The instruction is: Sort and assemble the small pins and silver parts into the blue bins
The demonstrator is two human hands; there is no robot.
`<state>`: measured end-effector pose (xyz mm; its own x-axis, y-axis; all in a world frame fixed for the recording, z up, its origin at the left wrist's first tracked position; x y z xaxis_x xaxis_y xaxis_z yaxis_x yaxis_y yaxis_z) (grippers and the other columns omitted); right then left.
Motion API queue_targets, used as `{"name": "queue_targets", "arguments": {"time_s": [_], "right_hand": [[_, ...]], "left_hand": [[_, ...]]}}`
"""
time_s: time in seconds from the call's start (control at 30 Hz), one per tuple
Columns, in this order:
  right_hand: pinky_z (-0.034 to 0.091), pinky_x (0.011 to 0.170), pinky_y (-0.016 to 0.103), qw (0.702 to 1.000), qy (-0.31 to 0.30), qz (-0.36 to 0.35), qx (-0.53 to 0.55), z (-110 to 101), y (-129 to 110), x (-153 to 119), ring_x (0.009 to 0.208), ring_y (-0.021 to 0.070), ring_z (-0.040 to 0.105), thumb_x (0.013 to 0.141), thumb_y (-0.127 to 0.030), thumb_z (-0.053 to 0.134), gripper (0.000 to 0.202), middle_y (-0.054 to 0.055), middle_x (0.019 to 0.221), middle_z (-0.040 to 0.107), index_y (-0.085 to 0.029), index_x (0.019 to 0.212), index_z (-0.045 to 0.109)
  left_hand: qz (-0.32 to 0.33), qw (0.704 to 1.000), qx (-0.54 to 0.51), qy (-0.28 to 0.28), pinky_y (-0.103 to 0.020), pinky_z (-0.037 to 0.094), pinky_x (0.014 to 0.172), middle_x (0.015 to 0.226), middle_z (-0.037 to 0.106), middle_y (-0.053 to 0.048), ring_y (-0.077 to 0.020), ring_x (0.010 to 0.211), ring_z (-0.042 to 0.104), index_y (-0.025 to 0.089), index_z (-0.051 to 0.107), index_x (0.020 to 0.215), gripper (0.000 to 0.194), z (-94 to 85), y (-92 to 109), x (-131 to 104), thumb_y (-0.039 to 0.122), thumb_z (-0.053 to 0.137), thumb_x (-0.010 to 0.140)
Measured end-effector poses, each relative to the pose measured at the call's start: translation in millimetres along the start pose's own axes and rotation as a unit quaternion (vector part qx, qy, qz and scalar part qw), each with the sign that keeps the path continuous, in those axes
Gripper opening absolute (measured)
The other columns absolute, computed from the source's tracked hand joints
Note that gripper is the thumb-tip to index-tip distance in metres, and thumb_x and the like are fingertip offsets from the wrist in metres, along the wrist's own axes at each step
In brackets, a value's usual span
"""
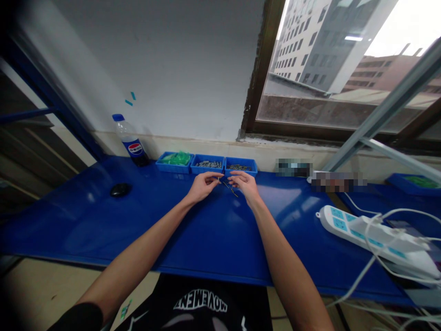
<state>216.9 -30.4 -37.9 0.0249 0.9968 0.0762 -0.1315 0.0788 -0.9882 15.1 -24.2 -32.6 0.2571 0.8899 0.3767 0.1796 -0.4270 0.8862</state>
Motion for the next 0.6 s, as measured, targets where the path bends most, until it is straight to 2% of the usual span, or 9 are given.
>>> {"name": "queue_targets", "arguments": {"time_s": [0.1, 0.27, 0.4, 0.6], "right_hand": [[0.054, 0.069, 0.028, 1.0, -0.006, -0.004, -0.015, 0, -1, 0, 0.075, 0.0173, 0.072, 0.067, -0.043, 0.088, 0.042, 0.008, 0.091, 0.081, -0.02, 0.1, 0.077], [0.056, 0.069, 0.031, 0.995, -0.066, -0.007, -0.072, 5, -6, -6, 0.074, 0.0193, 0.073, 0.072, -0.05, 0.085, 0.044, 0.009, 0.087, 0.08, -0.019, 0.102, 0.078], [0.057, 0.074, 0.032, 0.993, -0.112, 0.012, -0.038, 11, -8, -12, 0.079, 0.0207, 0.075, 0.07, -0.046, 0.088, 0.041, 0.01, 0.09, 0.081, -0.018, 0.099, 0.078], [0.058, 0.076, 0.03, 0.995, -0.09, 0.038, 0.036, 10, -3, -10, 0.08, 0.0193, 0.075, 0.064, -0.039, 0.093, 0.039, 0.008, 0.088, 0.08, -0.019, 0.095, 0.08]], "left_hand": [[-0.025, 0.999, -0.044, 0.015, -0.033, 0.062, 0.082, 0.098, 0.081, -0.011, -0.0218, 0.084, 0.077, 0.014, 0.08, 0.099, 0.022, -0.6, -1, 0, 0.023, 0.077, 0.08], [-0.052, 0.993, -0.09, 0.053, -0.034, 0.062, 0.076, 0.086, 0.08, -0.012, -0.0224, 0.076, 0.076, 0.012, 0.08, 0.086, 0.03, -3.3, -3, 2, 0.038, 0.086, 0.072], [-0.067, 0.988, -0.124, 0.063, -0.034, 0.062, 0.072, 0.081, 0.079, -0.013, -0.0215, 0.07, 0.075, 0.011, 0.078, 0.082, 0.035, -2.2, -4, 1, 0.041, 0.088, 0.069], [-0.073, 0.986, -0.146, 0.045, -0.035, 0.061, 0.075, 0.08, 0.079, -0.012, -0.0216, 0.071, 0.075, 0.01, 0.077, 0.082, 0.037, 2.9, -3, -1, 0.043, 0.089, 0.067]]}}
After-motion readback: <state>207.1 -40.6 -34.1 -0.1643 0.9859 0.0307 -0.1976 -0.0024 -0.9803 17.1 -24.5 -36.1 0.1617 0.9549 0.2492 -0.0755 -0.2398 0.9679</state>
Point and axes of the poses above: each hand's wrist, its own x-axis towards the middle knuckle, its own z-axis out of the palm, y = z × x, the point moved 1 cm from there along x, towards the middle knuckle
